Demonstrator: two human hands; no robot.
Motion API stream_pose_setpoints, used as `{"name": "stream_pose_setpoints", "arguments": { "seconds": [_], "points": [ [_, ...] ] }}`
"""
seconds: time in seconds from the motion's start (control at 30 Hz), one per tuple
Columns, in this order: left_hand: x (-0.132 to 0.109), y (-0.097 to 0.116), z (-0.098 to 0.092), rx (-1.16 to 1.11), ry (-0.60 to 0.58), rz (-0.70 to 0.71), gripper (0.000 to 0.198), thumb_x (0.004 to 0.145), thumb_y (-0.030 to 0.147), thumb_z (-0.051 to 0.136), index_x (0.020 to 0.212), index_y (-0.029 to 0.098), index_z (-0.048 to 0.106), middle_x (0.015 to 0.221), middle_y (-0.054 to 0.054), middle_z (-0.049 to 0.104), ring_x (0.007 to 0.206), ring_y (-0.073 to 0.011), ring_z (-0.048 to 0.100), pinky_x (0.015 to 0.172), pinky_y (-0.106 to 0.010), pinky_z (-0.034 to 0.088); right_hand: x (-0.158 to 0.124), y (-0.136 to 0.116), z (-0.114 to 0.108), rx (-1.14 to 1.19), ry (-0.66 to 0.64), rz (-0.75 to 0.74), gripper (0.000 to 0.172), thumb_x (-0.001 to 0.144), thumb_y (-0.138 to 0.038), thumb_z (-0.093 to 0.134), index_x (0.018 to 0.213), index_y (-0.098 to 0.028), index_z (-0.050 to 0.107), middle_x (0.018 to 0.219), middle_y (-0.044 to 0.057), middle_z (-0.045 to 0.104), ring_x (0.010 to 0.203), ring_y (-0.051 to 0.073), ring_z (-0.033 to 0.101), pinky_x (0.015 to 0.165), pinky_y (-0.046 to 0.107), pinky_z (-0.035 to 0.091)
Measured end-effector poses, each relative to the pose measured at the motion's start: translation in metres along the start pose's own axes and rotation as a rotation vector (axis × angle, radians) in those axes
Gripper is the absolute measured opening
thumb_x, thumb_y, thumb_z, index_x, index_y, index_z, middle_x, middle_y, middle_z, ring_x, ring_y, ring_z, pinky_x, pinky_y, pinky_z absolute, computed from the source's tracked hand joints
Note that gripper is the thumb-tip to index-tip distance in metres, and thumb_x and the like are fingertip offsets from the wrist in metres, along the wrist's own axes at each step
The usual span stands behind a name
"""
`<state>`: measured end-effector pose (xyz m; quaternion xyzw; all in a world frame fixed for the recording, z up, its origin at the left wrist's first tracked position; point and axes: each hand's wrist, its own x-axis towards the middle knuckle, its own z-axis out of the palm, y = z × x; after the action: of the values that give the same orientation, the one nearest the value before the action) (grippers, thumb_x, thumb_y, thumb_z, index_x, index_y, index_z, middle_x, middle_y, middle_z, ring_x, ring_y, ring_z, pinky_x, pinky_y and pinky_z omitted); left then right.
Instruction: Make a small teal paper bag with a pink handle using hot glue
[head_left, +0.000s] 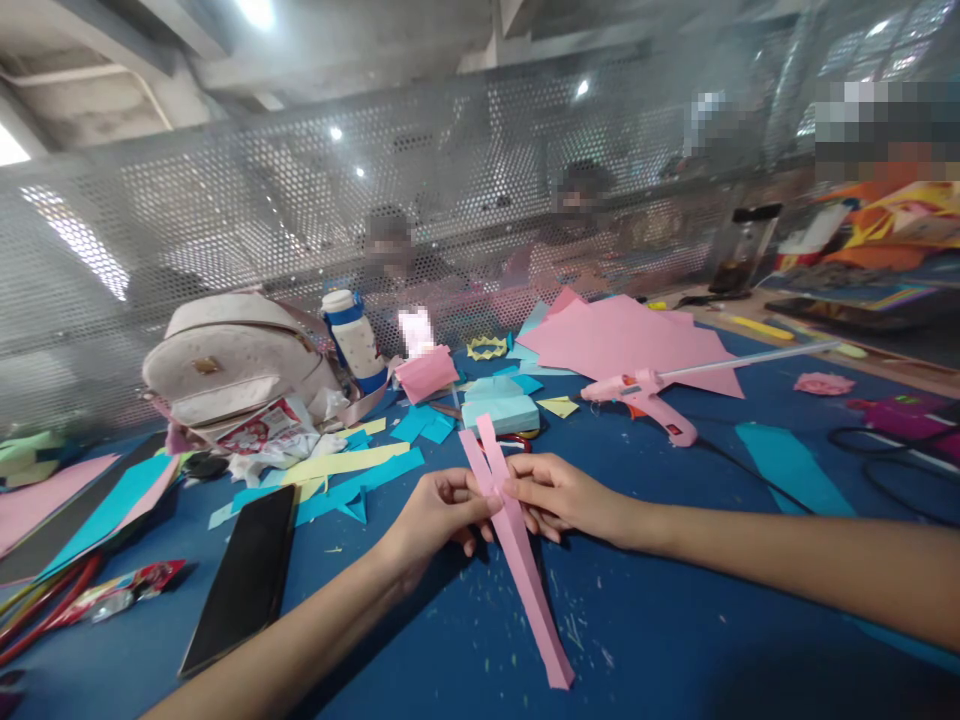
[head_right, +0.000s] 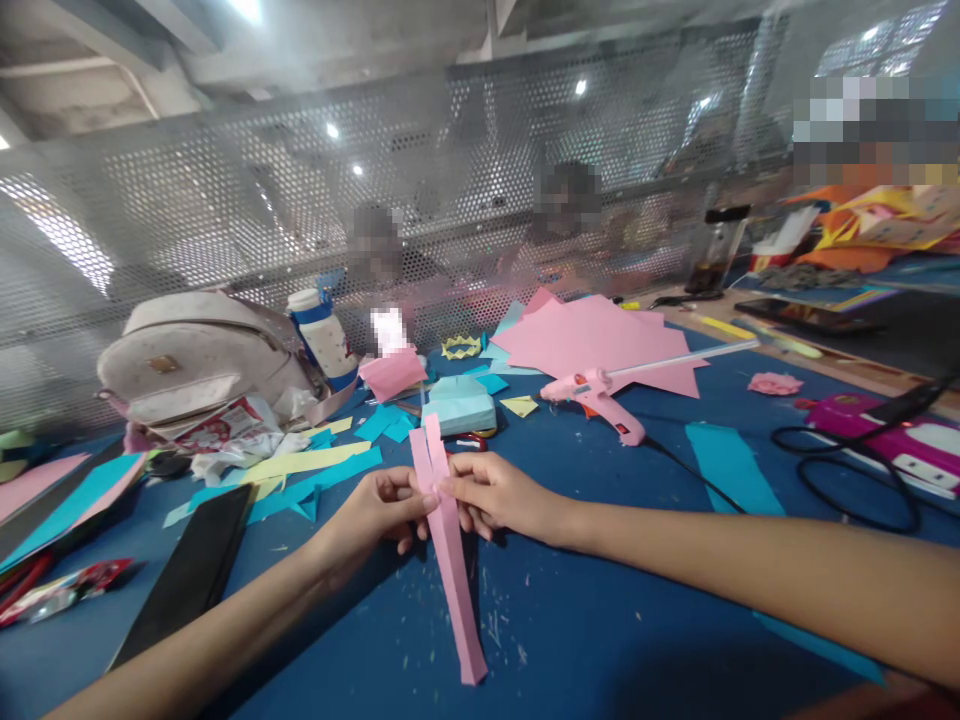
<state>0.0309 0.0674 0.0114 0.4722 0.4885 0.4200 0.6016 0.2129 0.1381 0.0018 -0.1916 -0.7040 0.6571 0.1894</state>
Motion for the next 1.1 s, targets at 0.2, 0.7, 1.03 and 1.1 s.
{"name": "stream_pose_setpoints", "arguments": {
  "seconds": [0.2, 0.7, 1.03, 1.1],
  "points": [
    [-0.0029, -0.0004, 0.0008, -0.009, 0.006, 0.027, 0.031, 0.069, 0.037, 0.078, 0.076, 0.011, 0.064, 0.067, -0.005, 0.067, 0.053, -0.0093, 0.06, 0.041, -0.014, 0.043, -0.0001, 0.0029, -0.0002, 0.008, -0.001, -0.023, 0.032, 0.09, -0.046, 0.054, 0.09, -0.014, 0.056, 0.057, -0.004, 0.055, 0.037, 0.004, 0.044, 0.034, 0.014, 0.032],
    [0.0, 0.0019, 0.0001, -0.004, -0.003, -0.027, 0.036, 0.064, 0.04, 0.081, 0.072, 0.012, 0.06, 0.062, -0.004, 0.065, 0.052, -0.01, 0.06, 0.039, -0.014, 0.044, -0.0009, 0.0012, -0.0005, -0.01, 0.0, -0.008, 0.029, 0.089, -0.042, 0.055, 0.092, -0.014, 0.057, 0.056, -0.004, 0.055, 0.037, 0.004, 0.045, 0.034, 0.013, 0.033],
    [-0.002, 0.0007, 0.0004, 0.002, -0.032, -0.003, 0.035, 0.071, 0.04, 0.076, 0.086, 0.011, 0.065, 0.072, -0.008, 0.069, 0.056, -0.0119, 0.064, 0.04, -0.015, 0.044, -0.0008, -0.0015, 0.0011, -0.012, 0.041, -0.028, 0.033, 0.089, -0.046, 0.054, 0.092, -0.013, 0.057, 0.055, -0.004, 0.054, 0.037, 0.004, 0.044, 0.035, 0.014, 0.034],
    [-0.0014, 0.0011, 0.0007, 0.021, -0.057, -0.015, 0.037, 0.07, 0.041, 0.077, 0.087, 0.01, 0.066, 0.075, -0.009, 0.071, 0.056, -0.0118, 0.064, 0.04, -0.014, 0.043, -0.0009, -0.0009, 0.001, -0.017, 0.047, -0.022, 0.034, 0.09, -0.047, 0.053, 0.09, -0.013, 0.057, 0.055, -0.004, 0.054, 0.037, 0.004, 0.044, 0.035, 0.014, 0.034]
  ]
}}
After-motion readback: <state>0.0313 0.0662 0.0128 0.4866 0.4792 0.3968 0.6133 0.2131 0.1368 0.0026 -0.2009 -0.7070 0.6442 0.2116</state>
